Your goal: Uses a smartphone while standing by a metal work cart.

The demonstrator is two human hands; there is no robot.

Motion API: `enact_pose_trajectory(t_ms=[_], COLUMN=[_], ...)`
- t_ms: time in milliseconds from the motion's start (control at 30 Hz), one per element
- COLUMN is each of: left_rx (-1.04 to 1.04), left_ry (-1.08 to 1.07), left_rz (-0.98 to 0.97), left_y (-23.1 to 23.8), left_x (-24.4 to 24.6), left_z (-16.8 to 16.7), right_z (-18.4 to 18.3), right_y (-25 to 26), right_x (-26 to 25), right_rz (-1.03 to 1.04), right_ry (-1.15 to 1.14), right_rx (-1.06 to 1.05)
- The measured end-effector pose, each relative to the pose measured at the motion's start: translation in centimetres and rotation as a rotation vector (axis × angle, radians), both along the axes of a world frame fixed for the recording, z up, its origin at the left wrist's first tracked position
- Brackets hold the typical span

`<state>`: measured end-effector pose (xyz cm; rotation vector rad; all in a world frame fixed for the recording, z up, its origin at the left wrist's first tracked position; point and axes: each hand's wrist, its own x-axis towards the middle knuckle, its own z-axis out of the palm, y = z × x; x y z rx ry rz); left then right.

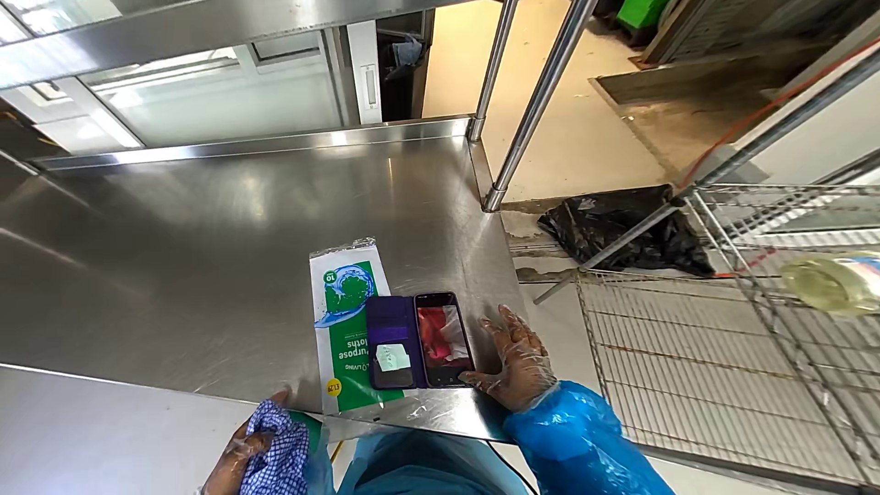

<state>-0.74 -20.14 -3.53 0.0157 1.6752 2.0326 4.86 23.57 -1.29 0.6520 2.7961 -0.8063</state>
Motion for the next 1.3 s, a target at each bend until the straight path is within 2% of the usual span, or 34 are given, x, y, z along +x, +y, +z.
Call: enact_pose_trajectory(t_ms=[67,167,300,400,1033,1300], left_rx=[-0.001,-0.003,0.025,-0.035,0.034,0.030], left_ry=[0.008,0.008,0.005,0.024,-0.005,0.002], left_rz=[-0.010,-0.003,-0.015,0.014,-0.014,-0.015], left_y=[0.0,-0.1,-0.1,0.2,-0.2,-0.3], left_x=[0.0,0.1,0.0,0.3,0.0,0.0], left_z=[-0.1,-0.1,-0.3,0.4,-0.3,-0.5], right_z=[0.1,-0.2,-0.7,-1.5,-1.1,-0.8], right_y=[0.0,0.2,0.7,1.0,1.6,0.7], right_x=[0.1,0.5,0.8,0.9,1.1,0.9], right_rz=[-0.004,-0.017,-0.034,-0.038,-0.060,-0.033], right_ry=[0.004,0.181,0.281,0.353,0.290,0.186], right_rx=[-0.001,-0.001,-0.017,-0.015,0.006,-0.009])
